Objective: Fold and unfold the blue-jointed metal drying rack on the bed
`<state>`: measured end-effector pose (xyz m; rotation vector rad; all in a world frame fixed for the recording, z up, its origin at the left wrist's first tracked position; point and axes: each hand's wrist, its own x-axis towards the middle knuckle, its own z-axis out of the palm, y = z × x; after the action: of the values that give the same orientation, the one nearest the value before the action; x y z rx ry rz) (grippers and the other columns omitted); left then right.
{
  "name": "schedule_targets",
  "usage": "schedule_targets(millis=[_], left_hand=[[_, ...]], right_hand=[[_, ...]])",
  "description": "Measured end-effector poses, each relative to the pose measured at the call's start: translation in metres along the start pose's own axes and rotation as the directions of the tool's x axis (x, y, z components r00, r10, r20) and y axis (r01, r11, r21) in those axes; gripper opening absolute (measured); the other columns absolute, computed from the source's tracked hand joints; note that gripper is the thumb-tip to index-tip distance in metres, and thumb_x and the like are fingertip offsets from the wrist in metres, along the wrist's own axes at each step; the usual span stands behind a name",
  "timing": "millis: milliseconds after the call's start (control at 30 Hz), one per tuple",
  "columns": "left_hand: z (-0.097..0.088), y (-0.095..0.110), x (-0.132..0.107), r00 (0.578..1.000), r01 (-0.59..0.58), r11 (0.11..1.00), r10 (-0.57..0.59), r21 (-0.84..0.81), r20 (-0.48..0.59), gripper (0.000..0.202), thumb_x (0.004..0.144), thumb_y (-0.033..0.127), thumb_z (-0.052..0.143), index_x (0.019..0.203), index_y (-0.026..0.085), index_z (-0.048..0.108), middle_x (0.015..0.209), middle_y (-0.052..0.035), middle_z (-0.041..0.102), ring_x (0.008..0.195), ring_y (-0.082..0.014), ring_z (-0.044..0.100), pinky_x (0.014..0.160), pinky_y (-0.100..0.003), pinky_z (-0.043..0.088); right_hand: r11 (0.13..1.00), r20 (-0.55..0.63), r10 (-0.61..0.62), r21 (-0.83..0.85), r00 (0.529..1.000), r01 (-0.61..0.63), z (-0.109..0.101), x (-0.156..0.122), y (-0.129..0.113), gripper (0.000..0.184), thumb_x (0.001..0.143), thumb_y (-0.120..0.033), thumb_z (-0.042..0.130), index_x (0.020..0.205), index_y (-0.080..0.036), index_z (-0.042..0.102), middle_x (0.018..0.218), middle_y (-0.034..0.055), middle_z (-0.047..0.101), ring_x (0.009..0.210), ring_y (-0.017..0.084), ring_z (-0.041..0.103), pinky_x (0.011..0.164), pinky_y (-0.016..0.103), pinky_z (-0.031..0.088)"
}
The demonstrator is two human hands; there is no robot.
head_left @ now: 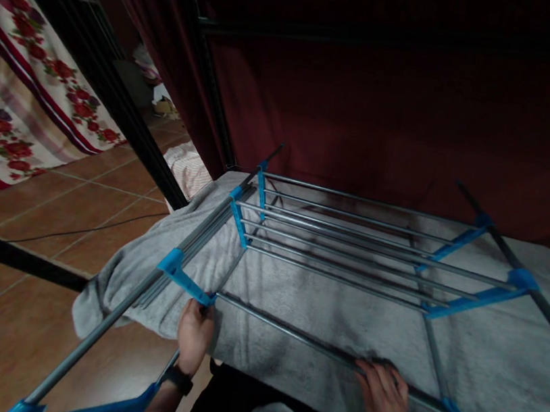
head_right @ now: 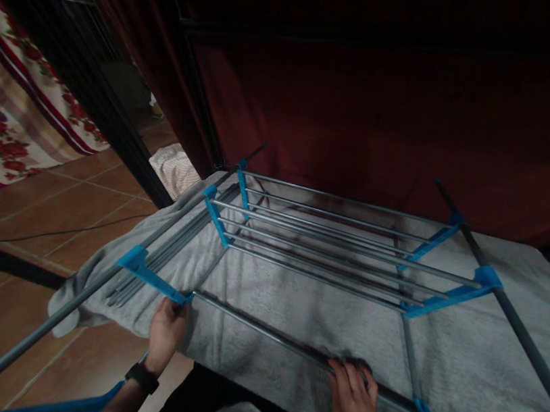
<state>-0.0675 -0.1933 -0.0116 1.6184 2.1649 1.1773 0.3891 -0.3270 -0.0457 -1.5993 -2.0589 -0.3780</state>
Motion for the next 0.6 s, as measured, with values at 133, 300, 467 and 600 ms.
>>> schedule_targets(millis=[133,300,467,600], left_hand=[[0.002,0.002,0.003,0.999,0.050,0.999,-0.050,-0.003,0.013,0.025,0.085,0.035,0.054,0.102,0.020,0.064,0.099,-0.0118,0.070,0.092,-0.0302,0.067,0.086,-0.046,0.054],[0.000,0.005,0.004,1.000,0.024,0.999,-0.024,-0.027,0.001,0.022,0.084,0.035,0.055,0.098,0.021,0.065,0.096,-0.0112,0.070,0.093,-0.0306,0.067,0.087,-0.048,0.055],[0.000,0.008,0.005,0.999,0.035,0.998,-0.036,-0.057,-0.005,0.022,0.082,0.034,0.055,0.096,0.021,0.065,0.096,-0.0122,0.071,0.094,-0.0310,0.067,0.090,-0.050,0.056],[-0.001,0.011,0.005,1.000,0.024,0.998,-0.025,-0.054,-0.011,0.021,0.080,0.035,0.055,0.094,0.021,0.064,0.093,-0.0119,0.070,0.093,-0.0313,0.067,0.092,-0.051,0.056]], right_hand=[[0.999,-0.032,-0.038,-0.019,0.999,0.038,0.001,-0.001,-0.001,0.027,0.104,-0.019,0.049,0.109,-0.024,0.075,0.103,0.0037,0.081,0.096,0.023,0.074,0.103,0.044,0.041],[0.999,-0.039,-0.054,0.007,0.998,0.054,0.001,-0.004,0.002,0.028,0.103,-0.020,0.050,0.108,-0.026,0.077,0.106,0.0039,0.081,0.099,0.023,0.073,0.104,0.044,0.041],[0.999,-0.029,-0.047,0.017,0.998,0.048,0.000,-0.006,0.005,0.026,0.103,-0.023,0.051,0.111,-0.024,0.076,0.105,0.0047,0.081,0.097,0.023,0.073,0.103,0.043,0.041],[0.997,-0.004,-0.060,0.041,0.998,0.060,-0.001,-0.007,0.005,0.024,0.102,-0.023,0.052,0.112,-0.022,0.074,0.107,0.0055,0.080,0.099,0.024,0.073,0.102,0.044,0.041]])
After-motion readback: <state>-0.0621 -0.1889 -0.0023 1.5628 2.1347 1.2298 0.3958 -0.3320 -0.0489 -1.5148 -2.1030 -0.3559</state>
